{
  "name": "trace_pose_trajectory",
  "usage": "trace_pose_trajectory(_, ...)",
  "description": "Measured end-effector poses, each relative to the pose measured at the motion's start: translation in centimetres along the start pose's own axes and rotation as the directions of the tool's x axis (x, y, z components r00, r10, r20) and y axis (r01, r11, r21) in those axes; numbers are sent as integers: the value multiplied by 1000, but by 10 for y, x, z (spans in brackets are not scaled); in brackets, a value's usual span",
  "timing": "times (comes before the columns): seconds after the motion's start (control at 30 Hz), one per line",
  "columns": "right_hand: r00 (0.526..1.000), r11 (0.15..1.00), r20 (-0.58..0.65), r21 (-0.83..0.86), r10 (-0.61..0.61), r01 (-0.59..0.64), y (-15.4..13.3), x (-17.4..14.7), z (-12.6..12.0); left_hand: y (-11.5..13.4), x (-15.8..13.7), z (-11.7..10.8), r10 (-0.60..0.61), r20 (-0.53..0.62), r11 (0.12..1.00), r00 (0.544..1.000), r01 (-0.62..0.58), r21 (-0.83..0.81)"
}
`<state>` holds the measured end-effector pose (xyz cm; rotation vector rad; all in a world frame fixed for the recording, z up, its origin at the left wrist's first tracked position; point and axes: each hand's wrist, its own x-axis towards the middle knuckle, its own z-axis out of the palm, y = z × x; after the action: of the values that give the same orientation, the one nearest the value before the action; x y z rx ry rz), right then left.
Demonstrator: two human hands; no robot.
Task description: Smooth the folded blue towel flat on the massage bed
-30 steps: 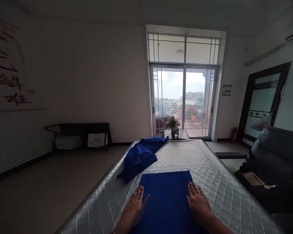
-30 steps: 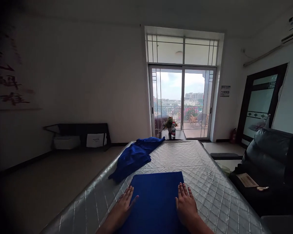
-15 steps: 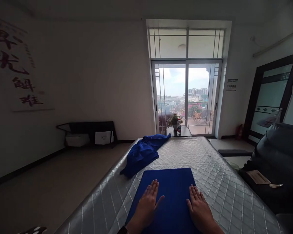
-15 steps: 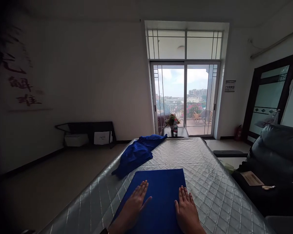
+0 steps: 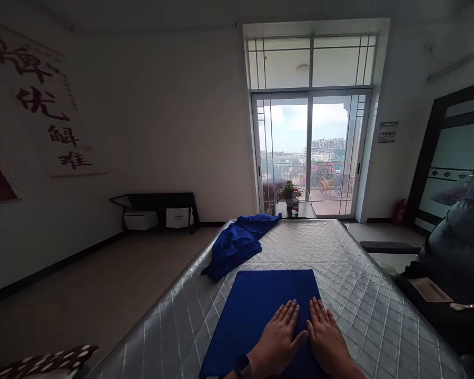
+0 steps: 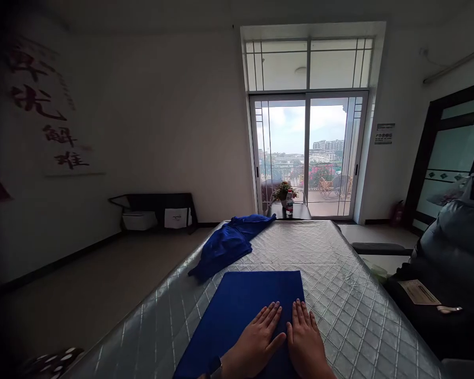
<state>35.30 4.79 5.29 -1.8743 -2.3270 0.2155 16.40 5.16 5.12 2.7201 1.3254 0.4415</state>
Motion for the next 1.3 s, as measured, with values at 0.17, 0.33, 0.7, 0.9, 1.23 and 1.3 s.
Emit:
trace_pose_trajectory(0.17, 999, 998, -36, 52, 22, -20, 1, 2, 4, -65, -58, -6, -232, -18, 967, 973, 233, 100)
trace_pose_trajectory(0.33, 999, 999, -21, 24, 28, -27, 2, 4, 9, -116, -113, -3, -439, -160, 874, 884, 462, 155)
trace_pose_trajectory(0.7, 999, 1000, -30, 12, 14, -13, -5, -13, -6, -116, -119, -6, -497, -130, 856, 858, 509, 92)
trace_pose_trajectory(0.9, 1000, 998, -2, 63, -13, 13, 2, -32, 11, -116, -114, -8, -542, -115, 826, 832, 553, 107)
trace_pose_trajectory(1.23, 999, 997, 9, 70, -40, 39, 12, -35, 33, -18, -37, 25, 107, -84, 989, 991, -98, 110)
trace_pose_trajectory(1.3, 999, 996, 12, 76, -50, 49, 15, -34, 35, -2, -20, 38, 188, -95, 976, 978, -175, 128)
